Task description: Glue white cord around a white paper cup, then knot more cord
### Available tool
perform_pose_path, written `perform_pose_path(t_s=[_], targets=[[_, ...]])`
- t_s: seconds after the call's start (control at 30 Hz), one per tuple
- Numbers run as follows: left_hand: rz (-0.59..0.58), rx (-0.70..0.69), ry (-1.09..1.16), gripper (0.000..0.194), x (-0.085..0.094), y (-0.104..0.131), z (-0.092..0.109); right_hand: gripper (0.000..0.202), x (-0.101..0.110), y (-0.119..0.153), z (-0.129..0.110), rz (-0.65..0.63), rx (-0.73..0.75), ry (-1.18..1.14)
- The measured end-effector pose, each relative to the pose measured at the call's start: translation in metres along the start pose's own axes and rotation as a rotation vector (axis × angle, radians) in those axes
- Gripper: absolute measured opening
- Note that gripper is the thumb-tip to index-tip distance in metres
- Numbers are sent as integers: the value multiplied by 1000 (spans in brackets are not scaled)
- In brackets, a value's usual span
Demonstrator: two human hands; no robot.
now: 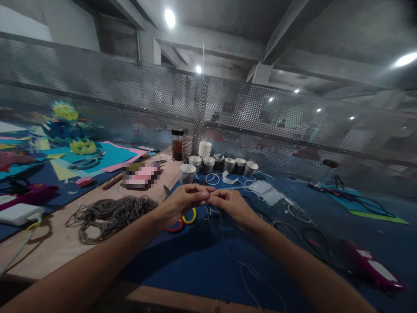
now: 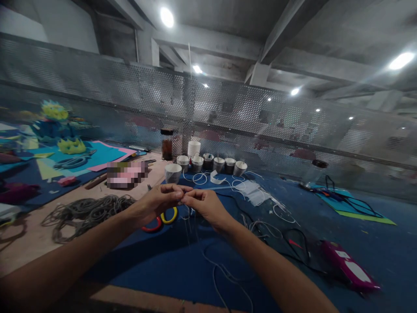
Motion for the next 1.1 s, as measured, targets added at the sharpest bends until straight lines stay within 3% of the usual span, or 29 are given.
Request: perform_pose_path(t_s=[0.17,0.43,0.67,0.9,1.1], targets=[[-53,-1,-6,16,-5,3,3,28,0,0,4,-13,-17,-26],[28,-13,-34,12,-2,2,3,22,2,-1,1,9,12,43],[-32,-8,-7,14,-4,1,3,25,2,0,4,1,-20,-7],[22,-19,-20,13,-1,0,3,22,0,-1,0,-16,42,28],[-38,9,-12,17,-6,2,3,25,1,1,3,1,-24,-7]])
Point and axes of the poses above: each hand's wrist, its own y-axis away from the middle knuckle, its own x-axis out of the back of the hand, z = x × y, the point moved 7 cm from there along -y, towards the middle knuckle, and after that the axes turned 2 degrees about y, right-handed, at the moved point
